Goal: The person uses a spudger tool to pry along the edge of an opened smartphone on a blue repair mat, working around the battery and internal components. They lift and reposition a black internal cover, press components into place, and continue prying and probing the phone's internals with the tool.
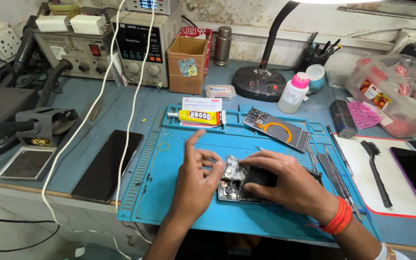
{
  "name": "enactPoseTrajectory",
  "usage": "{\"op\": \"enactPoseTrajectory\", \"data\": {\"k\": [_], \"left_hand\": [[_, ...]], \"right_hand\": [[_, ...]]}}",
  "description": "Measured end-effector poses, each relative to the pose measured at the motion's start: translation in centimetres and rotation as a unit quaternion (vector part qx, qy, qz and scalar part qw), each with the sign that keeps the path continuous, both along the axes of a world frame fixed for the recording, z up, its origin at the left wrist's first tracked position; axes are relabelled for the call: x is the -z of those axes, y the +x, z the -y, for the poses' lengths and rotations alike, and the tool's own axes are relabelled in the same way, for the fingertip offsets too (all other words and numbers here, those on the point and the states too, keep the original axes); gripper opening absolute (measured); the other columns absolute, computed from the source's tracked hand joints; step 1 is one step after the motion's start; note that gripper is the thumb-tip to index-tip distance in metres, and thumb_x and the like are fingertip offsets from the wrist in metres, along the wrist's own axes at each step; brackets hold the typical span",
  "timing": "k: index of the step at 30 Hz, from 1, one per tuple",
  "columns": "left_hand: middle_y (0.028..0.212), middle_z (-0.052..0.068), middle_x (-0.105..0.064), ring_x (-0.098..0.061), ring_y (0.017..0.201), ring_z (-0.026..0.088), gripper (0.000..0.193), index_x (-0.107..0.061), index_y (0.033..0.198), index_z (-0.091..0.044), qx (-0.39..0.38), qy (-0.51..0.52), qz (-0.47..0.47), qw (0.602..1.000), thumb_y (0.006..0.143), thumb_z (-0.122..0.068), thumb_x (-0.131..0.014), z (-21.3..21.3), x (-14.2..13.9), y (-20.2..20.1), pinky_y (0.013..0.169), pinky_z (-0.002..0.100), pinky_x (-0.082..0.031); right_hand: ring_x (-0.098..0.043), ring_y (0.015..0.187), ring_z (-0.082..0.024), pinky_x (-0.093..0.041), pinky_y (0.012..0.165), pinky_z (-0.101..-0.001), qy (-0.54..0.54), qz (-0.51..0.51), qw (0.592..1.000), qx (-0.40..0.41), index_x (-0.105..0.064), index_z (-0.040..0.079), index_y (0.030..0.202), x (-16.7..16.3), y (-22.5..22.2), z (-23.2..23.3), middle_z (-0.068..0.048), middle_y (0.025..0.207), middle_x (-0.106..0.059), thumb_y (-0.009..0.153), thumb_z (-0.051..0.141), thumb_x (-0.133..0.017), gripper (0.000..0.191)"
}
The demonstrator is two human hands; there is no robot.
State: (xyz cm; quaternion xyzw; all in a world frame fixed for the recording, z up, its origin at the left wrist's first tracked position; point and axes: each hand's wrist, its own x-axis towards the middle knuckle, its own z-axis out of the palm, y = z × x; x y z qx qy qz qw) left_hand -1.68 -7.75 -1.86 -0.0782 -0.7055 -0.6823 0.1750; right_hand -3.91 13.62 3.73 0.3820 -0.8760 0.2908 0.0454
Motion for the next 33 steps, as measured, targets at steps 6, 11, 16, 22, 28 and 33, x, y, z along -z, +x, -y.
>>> {"op": "enactPoseTrajectory", "data": {"k": [6,11,16,22,28,33], "left_hand": [[0.105,0.01,-0.063,-0.076,0.083,0.016,0.062,-0.041,0.144,-0.007,0.04,0.024,0.075,0.996,0.087,0.003,-0.061,0.3,-0.2,-0.1,0.068,0.028,-0.066],[0.105,0.01,-0.063,-0.075,0.086,0.016,0.051,-0.051,0.138,-0.005,0.034,0.014,0.055,0.998,0.089,0.002,-0.062,0.4,-0.2,0.1,0.068,0.028,-0.063],[0.106,0.01,-0.063,-0.07,0.088,0.014,0.049,-0.054,0.136,-0.006,0.03,0.036,0.049,0.998,0.089,0.001,-0.065,0.3,0.0,0.1,0.07,0.027,-0.062],[0.104,0.008,-0.065,-0.068,0.089,0.013,0.046,-0.056,0.133,-0.006,0.002,0.009,0.034,0.999,0.089,-0.003,-0.067,0.5,0.0,0.3,0.072,0.028,-0.061],[0.103,0.007,-0.067,-0.069,0.09,0.014,0.043,-0.058,0.132,-0.007,-0.013,0.008,0.018,1.0,0.089,-0.005,-0.068,0.7,0.0,0.4,0.076,0.03,-0.06],[0.103,0.006,-0.067,-0.069,0.09,0.014,0.043,-0.059,0.131,-0.008,-0.015,0.005,0.031,0.999,0.089,-0.006,-0.068,0.8,0.1,0.4,0.076,0.031,-0.06]], "right_hand": [[-0.072,0.101,-0.028,-0.057,0.087,-0.0387,0.013,-0.009,1.0,0.001,-0.074,0.01,0.115,0.7,0.1,0.3,-0.008,0.109,-0.076,0.079,0.029,-0.084,0.043],[-0.065,0.106,-0.032,-0.051,0.09,-0.0437,0.034,-0.058,0.998,0.013,-0.069,0.009,0.12,0.5,1.8,1.1,-0.01,0.116,-0.07,0.07,0.044,-0.088,0.064],[-0.058,0.112,-0.031,-0.046,0.096,-0.0444,0.14,-0.017,0.989,0.053,-0.066,0.017,0.132,0.5,3.1,1.7,-0.007,0.129,-0.064,0.065,0.047,-0.09,0.077],[-0.059,0.113,-0.031,-0.047,0.098,-0.0434,0.106,-0.001,0.994,0.026,-0.065,0.013,0.129,-0.2,2.2,1.7,-0.009,0.125,-0.063,0.067,0.035,-0.088,0.07],[-0.061,0.114,-0.029,-0.048,0.098,-0.041,0.135,0.06,0.989,0.004,-0.064,0.01,0.133,-1.7,0.1,2.2,-0.01,0.122,-0.065,0.069,0.038,-0.087,0.073],[-0.062,0.112,-0.029,-0.049,0.096,-0.0405,0.169,0.08,0.982,-0.017,-0.067,0.01,0.132,-2.9,-0.3,2.9,-0.01,0.125,-0.065,0.067,0.037,-0.088,0.073]]}}
